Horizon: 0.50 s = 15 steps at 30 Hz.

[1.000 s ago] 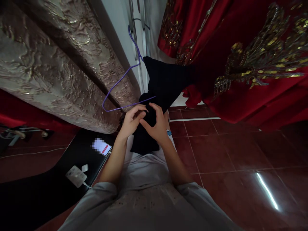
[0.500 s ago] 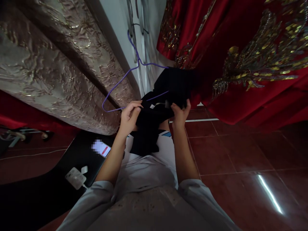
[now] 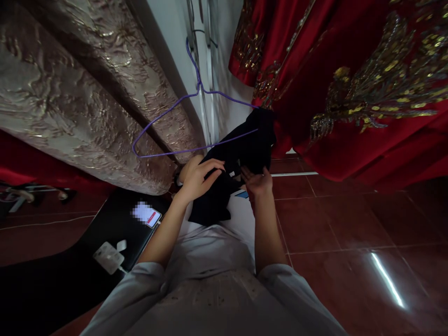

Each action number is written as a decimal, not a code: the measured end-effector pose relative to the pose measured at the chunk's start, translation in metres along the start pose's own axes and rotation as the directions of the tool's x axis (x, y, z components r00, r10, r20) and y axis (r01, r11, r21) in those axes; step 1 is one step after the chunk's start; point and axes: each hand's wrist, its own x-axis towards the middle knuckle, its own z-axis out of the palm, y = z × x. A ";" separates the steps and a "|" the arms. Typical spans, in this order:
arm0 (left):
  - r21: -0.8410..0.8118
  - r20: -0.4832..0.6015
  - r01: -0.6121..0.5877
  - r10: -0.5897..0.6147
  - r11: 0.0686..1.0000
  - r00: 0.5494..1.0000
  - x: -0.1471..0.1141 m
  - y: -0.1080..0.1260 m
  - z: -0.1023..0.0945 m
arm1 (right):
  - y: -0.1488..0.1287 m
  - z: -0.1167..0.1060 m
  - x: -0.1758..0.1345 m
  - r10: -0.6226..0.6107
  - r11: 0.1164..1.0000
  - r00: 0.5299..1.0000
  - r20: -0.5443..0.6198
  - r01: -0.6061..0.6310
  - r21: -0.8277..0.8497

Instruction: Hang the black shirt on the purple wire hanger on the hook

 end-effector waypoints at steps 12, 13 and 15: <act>-0.094 -0.039 0.000 -0.004 0.996 0.999 -0.001 -0.004 0.013 | 0.005 -0.007 -0.008 -0.049 0.993 0.997 -0.063 0.055 0.104; -0.100 -0.046 0.002 -0.007 0.995 0.999 -0.001 -0.004 0.012 | 0.006 -0.013 -0.004 -0.088 0.992 0.992 -0.088 0.096 0.086; -0.107 -0.032 0.003 -0.006 0.994 0.999 -0.002 -0.004 0.013 | 0.007 -0.028 0.004 -0.175 0.984 0.976 -0.131 0.177 0.006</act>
